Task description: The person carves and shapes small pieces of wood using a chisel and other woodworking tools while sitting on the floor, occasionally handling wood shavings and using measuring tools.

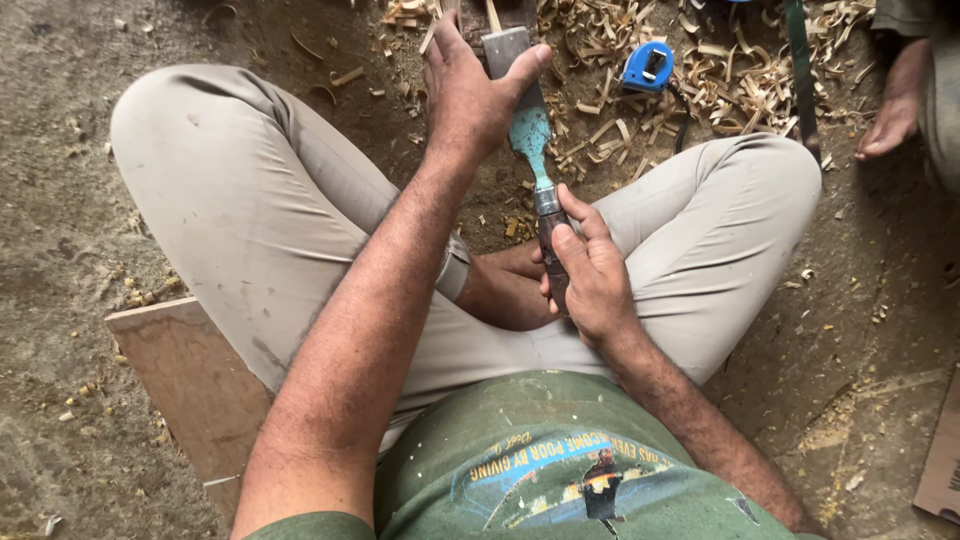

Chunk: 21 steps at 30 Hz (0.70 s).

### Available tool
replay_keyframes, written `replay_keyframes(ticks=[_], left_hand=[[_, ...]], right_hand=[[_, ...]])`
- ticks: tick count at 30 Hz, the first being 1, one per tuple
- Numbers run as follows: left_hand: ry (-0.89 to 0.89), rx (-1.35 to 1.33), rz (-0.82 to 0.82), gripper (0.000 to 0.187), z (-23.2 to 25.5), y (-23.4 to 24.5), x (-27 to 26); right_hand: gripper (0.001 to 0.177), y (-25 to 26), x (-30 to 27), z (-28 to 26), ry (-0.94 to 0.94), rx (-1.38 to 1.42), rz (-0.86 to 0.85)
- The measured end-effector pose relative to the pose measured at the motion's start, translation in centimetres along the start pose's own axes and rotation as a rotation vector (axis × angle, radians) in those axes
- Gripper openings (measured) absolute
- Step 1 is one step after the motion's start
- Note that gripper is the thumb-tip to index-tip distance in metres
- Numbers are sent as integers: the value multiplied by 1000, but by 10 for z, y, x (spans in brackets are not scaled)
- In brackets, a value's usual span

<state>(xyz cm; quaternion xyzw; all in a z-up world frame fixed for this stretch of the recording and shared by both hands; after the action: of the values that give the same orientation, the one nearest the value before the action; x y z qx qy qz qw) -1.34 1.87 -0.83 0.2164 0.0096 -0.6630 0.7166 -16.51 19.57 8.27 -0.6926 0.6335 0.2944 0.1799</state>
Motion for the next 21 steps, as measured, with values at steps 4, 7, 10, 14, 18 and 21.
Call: replay_keyframes(ticks=[4,7,10,14,18,21], left_hand=[[48,22,-5,121,8,6,0],[74,16,1,118,10,8,2],[85,20,34,116,9,9,14],[34,118,30,110,6,9,30],[-44,85,84,106,8,14,43],[351,-41,-96,79,-6,12,55]], right_hand=[[51,-3,3,-5,-4,-2,7],[51,-7,4,-5,-23,-40,27],[50,-13,15,-11,36,-63,31],[49,-23,22,-18,44,-56,45],[50,-35,37,-25,12,-68,83],[50,-46,36,-20,19,-51,108]])
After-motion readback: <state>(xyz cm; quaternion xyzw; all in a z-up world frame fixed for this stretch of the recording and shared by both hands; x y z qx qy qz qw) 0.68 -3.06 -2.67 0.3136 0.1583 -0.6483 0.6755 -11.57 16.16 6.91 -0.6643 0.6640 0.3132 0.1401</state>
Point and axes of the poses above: each hand's wrist, its own x-axis towards the middle knuckle, its own y-axis out of the back of the hand, z = x × y, the point moved 4 cm from there along x, towards the middle knuckle, and after that the axes turned 14 degrees about -x, right-handed, at the moved point
